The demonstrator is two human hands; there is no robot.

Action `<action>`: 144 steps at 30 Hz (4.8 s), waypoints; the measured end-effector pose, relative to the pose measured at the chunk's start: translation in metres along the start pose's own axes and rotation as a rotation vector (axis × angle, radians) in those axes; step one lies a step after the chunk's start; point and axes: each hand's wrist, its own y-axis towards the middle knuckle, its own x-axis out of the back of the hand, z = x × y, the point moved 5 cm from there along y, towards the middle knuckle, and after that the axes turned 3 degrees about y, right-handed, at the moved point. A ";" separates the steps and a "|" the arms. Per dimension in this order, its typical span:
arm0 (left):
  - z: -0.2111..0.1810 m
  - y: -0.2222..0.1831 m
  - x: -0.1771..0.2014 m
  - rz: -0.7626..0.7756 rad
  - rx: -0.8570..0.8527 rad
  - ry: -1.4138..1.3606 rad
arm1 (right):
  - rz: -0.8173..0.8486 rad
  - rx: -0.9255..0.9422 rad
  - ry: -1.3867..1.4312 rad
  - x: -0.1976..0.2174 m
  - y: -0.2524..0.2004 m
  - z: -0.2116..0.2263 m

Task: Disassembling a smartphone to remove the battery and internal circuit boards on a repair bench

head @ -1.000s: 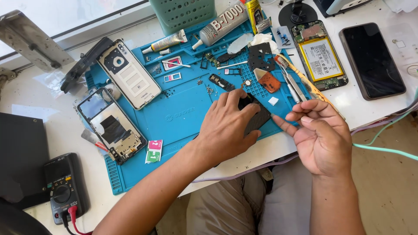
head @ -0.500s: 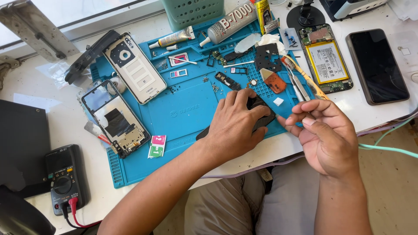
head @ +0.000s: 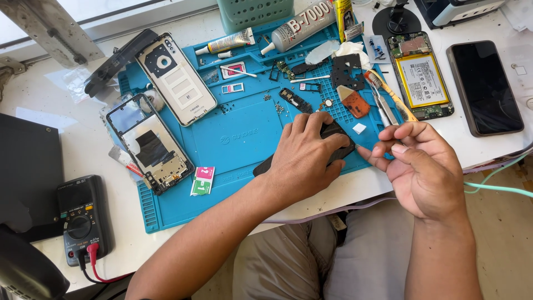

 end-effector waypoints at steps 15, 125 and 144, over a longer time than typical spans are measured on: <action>0.006 -0.002 -0.004 -0.019 0.032 -0.083 | -0.077 -0.051 0.117 0.008 -0.001 -0.009; -0.023 -0.005 0.005 0.078 0.013 -0.041 | -0.133 0.005 0.310 0.010 -0.018 -0.009; -0.012 -0.002 0.004 0.055 0.071 -0.014 | -0.119 0.115 -1.021 -0.021 -0.007 0.014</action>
